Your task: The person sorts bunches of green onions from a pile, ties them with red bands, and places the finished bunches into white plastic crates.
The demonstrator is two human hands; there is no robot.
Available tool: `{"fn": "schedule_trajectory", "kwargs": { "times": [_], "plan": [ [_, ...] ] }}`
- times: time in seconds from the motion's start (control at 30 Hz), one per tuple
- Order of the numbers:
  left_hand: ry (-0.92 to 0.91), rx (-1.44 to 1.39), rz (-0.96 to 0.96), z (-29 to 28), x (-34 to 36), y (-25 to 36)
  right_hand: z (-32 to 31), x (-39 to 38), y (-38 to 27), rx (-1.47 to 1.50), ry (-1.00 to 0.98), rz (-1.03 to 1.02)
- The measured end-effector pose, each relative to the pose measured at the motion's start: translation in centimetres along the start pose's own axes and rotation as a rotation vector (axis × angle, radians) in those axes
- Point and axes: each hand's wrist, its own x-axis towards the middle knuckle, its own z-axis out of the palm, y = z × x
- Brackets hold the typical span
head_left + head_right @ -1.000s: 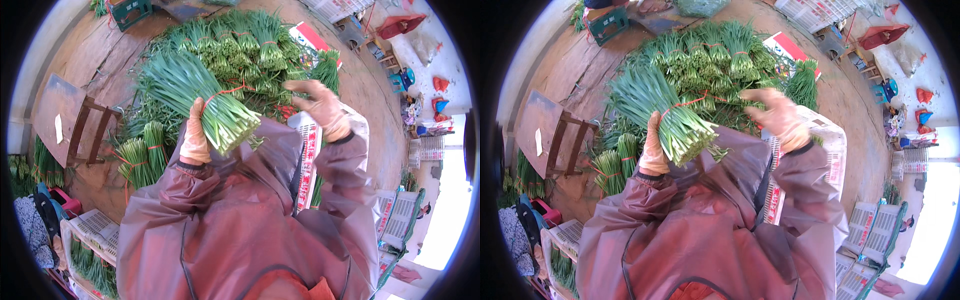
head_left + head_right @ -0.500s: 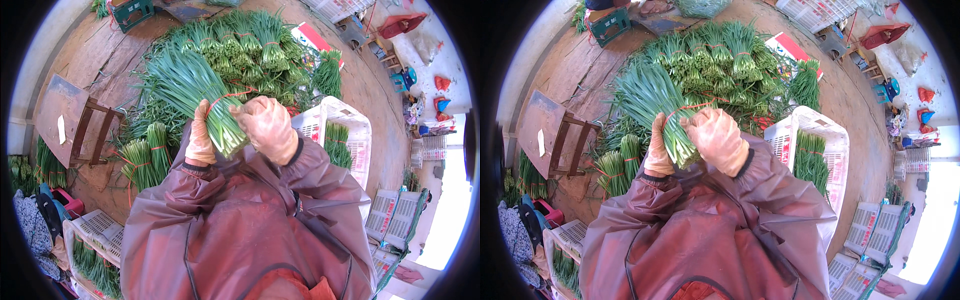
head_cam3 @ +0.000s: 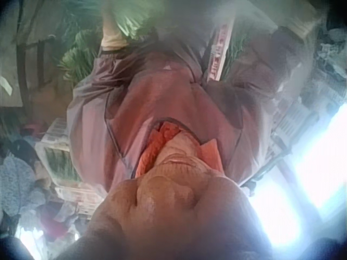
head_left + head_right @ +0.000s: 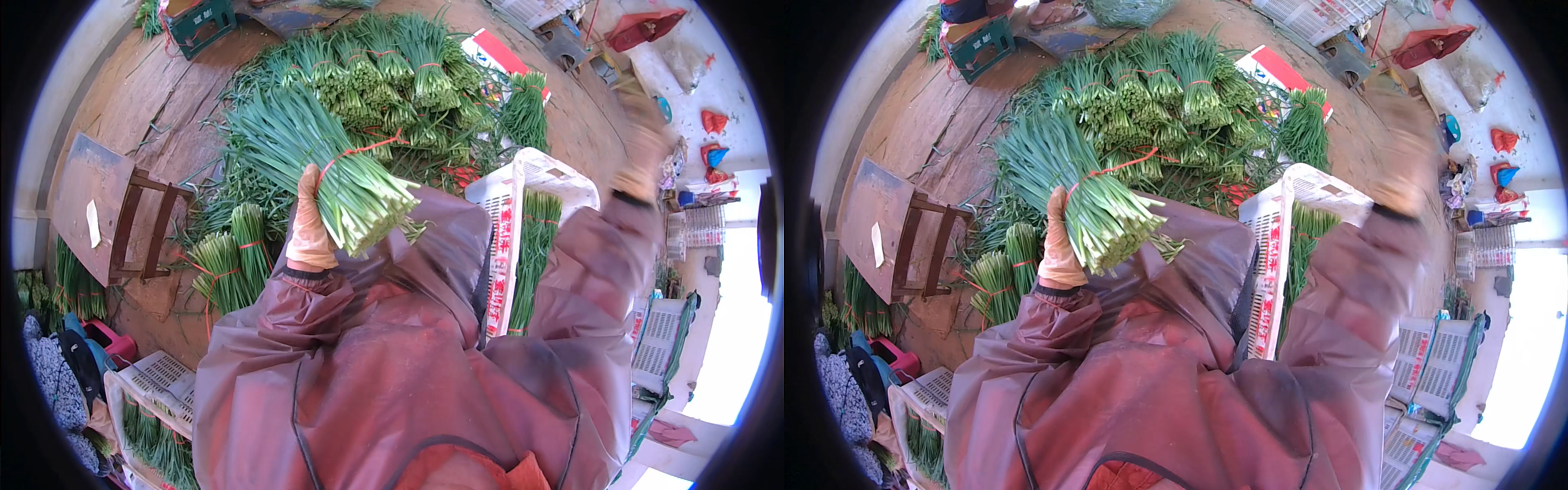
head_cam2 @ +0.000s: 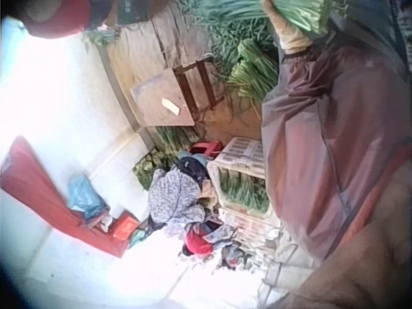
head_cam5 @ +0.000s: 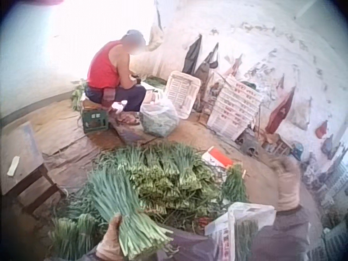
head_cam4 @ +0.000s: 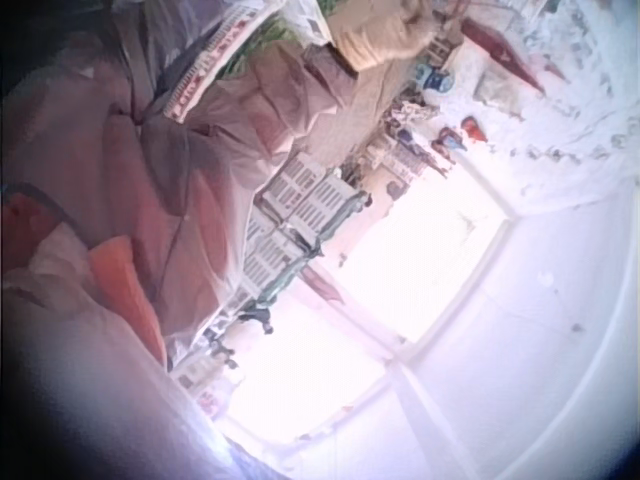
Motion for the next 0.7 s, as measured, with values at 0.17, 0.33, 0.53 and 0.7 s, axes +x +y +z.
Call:
{"fn": "schedule_trajectory", "kwargs": {
  "times": [0.17, 0.33, 0.53, 0.7],
  "plan": [
    [0.084, 0.068, 0.01, -0.5, -1.1, -0.5, 11.3, -7.3, -9.3, 0.536, -0.885, -0.448],
    [0.051, -0.017, -0.037, 0.2, -1.4, -0.3, 14.9, -11.3, -19.7, 0.723, -0.914, -0.693],
    [0.23, 0.126, 0.006, -2.3, -0.9, -0.1, 16.3, -12.6, -20.3, 0.601, -0.667, -0.683],
    [0.085, -0.039, -0.11, 0.6, -2.3, 0.4, 18.2, -2.5, -12.8, 0.791, -0.336, 0.091]
  ]
}}
